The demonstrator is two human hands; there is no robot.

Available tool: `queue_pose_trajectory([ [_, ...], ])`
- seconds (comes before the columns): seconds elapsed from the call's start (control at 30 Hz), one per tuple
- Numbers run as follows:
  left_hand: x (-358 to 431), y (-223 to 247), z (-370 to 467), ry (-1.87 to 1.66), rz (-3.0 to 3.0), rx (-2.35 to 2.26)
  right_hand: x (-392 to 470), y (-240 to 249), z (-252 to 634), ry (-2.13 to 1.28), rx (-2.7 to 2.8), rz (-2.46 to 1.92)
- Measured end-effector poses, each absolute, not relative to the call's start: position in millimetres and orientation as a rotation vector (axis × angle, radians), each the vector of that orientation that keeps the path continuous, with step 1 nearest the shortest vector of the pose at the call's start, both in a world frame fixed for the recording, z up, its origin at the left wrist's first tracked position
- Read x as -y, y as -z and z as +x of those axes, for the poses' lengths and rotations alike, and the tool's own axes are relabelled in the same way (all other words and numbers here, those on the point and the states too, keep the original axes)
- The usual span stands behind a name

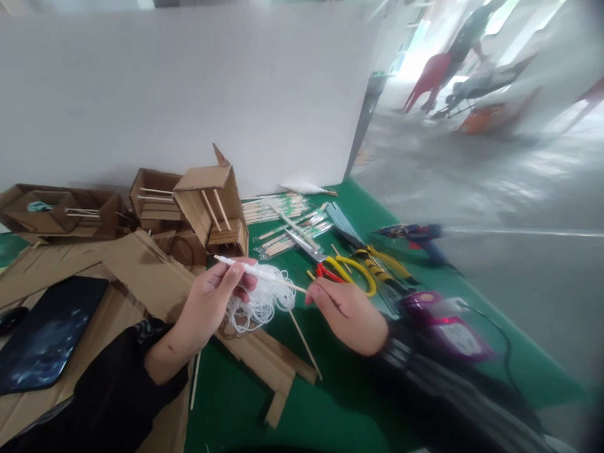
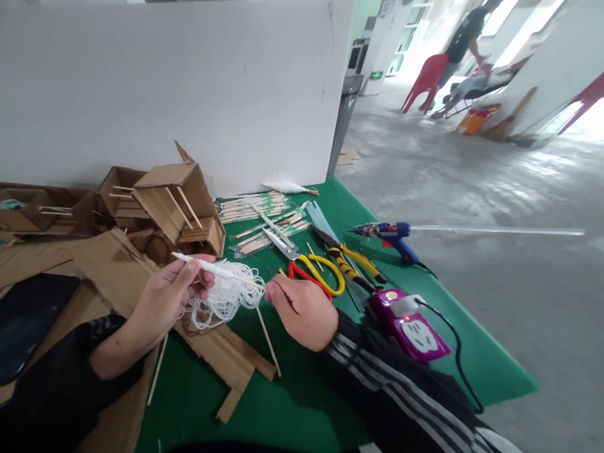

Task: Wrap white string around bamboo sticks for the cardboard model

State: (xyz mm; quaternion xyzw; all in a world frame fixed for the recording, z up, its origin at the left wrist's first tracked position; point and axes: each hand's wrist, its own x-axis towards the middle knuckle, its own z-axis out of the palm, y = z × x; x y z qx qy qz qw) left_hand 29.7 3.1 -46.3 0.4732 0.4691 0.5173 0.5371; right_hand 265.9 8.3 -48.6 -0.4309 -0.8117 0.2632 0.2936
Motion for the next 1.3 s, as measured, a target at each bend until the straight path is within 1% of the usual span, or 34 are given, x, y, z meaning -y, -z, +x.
queue_pose_trajectory([
  [0.23, -2.7, 47.5, 29.5, -1.187, 1.114, -1.102, -5.6, 50.4, 262.4, -0.690, 2.036, -1.200],
  [0.47, -2.9, 46.8, 29.7, -1.204, 1.119, -1.113, -7.7, 47.9, 264.2, -0.718, 2.120, -1.185],
  [0.63, -3.0, 47.1, 30.0, -1.159, 1.125, -1.097, -6.5, 49.9, 261.8, -0.737, 1.946, -1.183],
  [0.83, -3.1, 47.7, 29.2, -1.175, 1.137, -1.083, -7.9, 49.0, 264.2, -0.725, 2.097, -1.195],
  [1.03, -2.4, 47.0, 30.9, -1.126, 1.151, -1.109, -4.6, 50.4, 259.5, -0.734, 1.959, -1.219],
  [1.17, -2.4, 46.3, 30.8, -1.143, 1.157, -1.132, -4.1, 49.9, 261.3, -0.792, 2.032, -1.205],
  [1.3, -1.8, 47.6, 29.9, -1.129, 1.155, -1.123, -6.2, 48.9, 262.8, -0.719, 2.089, -1.189],
])
